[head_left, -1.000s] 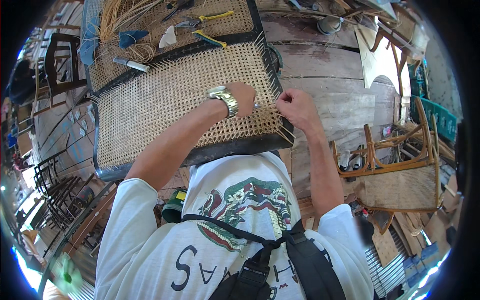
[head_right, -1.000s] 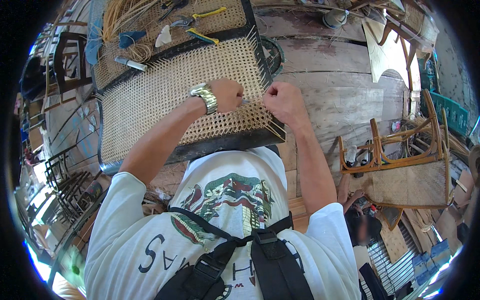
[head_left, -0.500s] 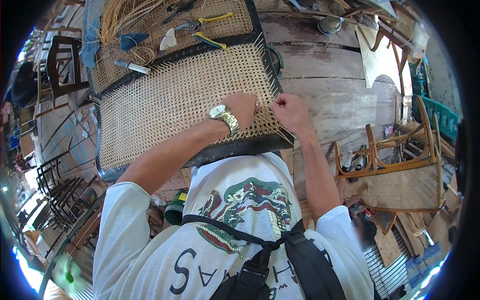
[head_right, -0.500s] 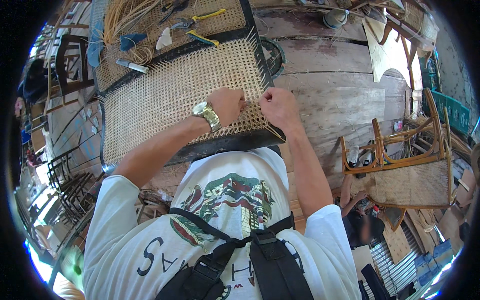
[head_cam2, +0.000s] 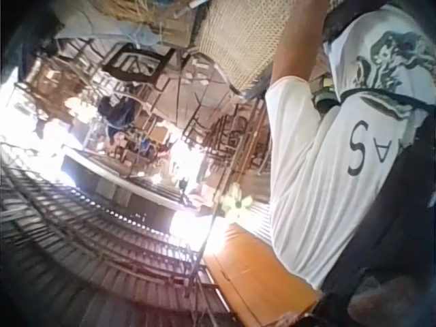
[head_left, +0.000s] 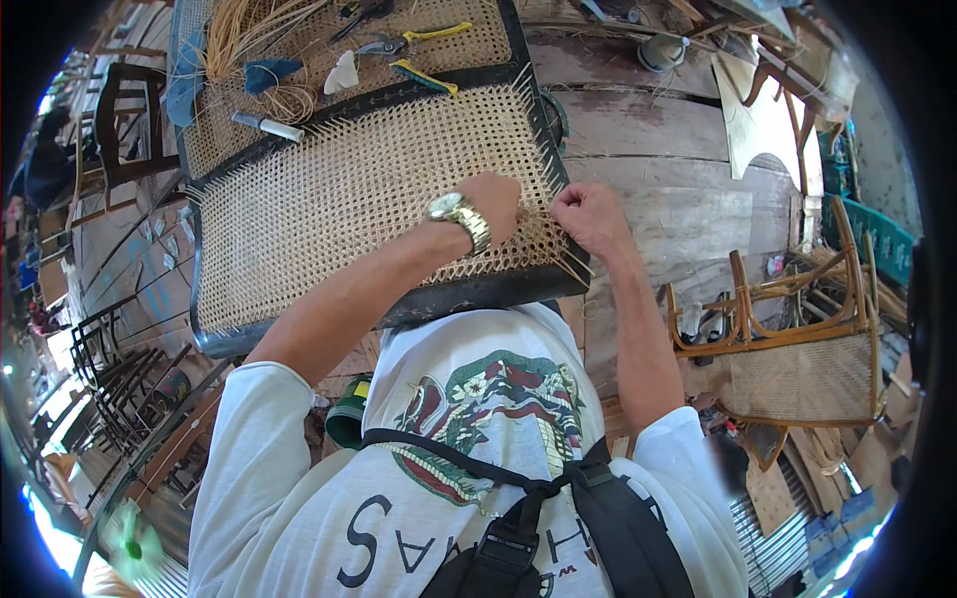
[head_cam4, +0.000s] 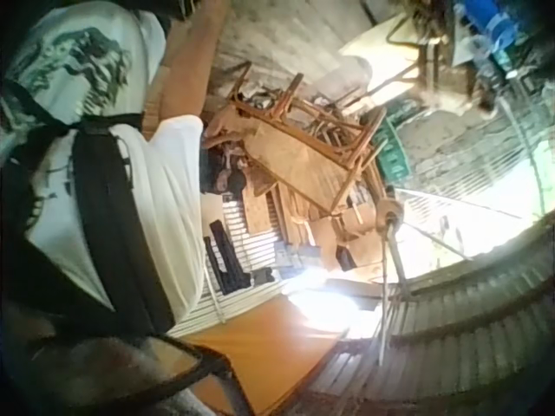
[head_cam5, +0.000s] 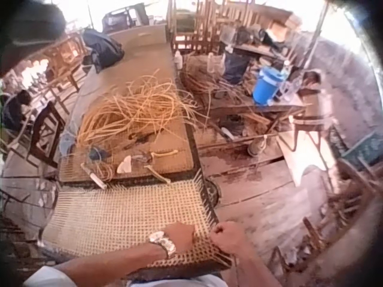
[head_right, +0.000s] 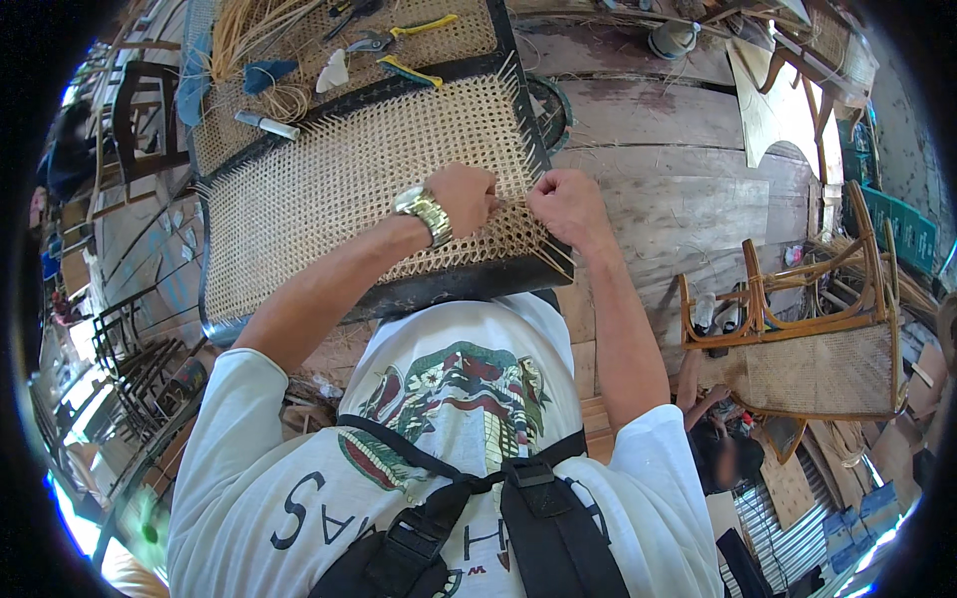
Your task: Weaving cane strips onto a chair seat frame in a furniture manufacturing environment.
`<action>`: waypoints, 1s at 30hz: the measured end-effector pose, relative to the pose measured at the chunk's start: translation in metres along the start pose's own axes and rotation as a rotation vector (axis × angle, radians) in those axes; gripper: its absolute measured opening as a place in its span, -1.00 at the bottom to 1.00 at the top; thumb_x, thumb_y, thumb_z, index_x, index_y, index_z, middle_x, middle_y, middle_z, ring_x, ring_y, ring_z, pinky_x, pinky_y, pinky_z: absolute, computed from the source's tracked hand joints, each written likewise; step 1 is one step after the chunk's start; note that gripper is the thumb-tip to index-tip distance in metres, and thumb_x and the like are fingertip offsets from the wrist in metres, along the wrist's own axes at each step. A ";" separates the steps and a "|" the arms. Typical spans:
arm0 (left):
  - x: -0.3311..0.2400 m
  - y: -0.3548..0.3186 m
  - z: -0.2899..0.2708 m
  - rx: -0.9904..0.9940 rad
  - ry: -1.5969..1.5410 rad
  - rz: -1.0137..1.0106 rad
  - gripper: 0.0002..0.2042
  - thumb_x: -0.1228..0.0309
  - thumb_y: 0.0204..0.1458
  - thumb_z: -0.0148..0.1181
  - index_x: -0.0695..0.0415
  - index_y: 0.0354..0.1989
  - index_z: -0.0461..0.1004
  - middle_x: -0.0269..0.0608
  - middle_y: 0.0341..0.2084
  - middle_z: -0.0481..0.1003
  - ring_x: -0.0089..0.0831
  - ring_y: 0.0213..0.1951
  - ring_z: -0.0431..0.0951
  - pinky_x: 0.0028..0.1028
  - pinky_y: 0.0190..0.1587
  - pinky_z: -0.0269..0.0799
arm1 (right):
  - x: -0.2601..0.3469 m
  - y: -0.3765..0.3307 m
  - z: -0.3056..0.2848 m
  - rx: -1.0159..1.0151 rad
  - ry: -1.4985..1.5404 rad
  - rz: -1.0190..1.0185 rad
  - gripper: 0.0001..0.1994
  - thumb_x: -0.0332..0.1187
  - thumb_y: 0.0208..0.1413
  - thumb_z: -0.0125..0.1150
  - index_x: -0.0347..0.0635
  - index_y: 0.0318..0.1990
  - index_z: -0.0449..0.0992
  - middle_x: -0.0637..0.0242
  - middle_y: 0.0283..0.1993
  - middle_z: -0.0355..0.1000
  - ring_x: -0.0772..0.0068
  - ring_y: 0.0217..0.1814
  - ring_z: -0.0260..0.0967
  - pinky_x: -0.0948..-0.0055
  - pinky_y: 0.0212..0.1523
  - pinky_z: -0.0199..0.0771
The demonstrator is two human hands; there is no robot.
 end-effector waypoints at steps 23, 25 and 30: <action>0.087 -0.017 -0.091 0.027 0.320 -0.174 -0.57 -0.05 0.17 0.07 0.12 -0.35 0.52 -0.11 -0.50 0.55 -0.18 -0.39 0.57 -0.16 -0.31 0.47 | 0.042 -0.042 0.040 -0.444 -0.604 -0.419 -0.89 -0.38 -0.02 0.20 -0.15 -0.32 0.55 0.26 -0.10 0.40 0.15 -0.02 0.33 0.10 0.05 0.23; 0.100 -0.024 -0.089 -0.019 0.349 -0.081 -0.57 -0.06 0.17 0.07 0.11 -0.36 0.52 -0.11 -0.51 0.54 -0.18 -0.42 0.57 -0.16 -0.32 0.46 | 0.041 -0.039 0.033 -0.435 -0.674 -0.484 -0.88 -0.42 -0.04 0.23 -0.11 -0.30 0.55 0.27 -0.09 0.41 0.15 -0.03 0.34 0.12 0.04 0.22; 0.104 -0.027 -0.085 -0.173 0.120 -0.318 -0.49 -0.17 0.13 0.08 0.10 -0.43 0.51 -0.12 -0.54 0.55 -0.16 -0.46 0.56 -0.18 -0.37 0.40 | -0.011 -0.041 -0.027 -0.445 -0.208 -0.329 -0.68 -0.16 0.15 0.18 -0.29 -0.17 0.50 0.12 -0.06 0.42 0.06 0.04 0.36 0.14 0.02 0.34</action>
Point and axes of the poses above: each hand's wrist, its own y-axis towards the middle knuckle, its own z-axis out of the palm, x = y × z, the point moved 3 cm from there along y, towards the middle knuckle
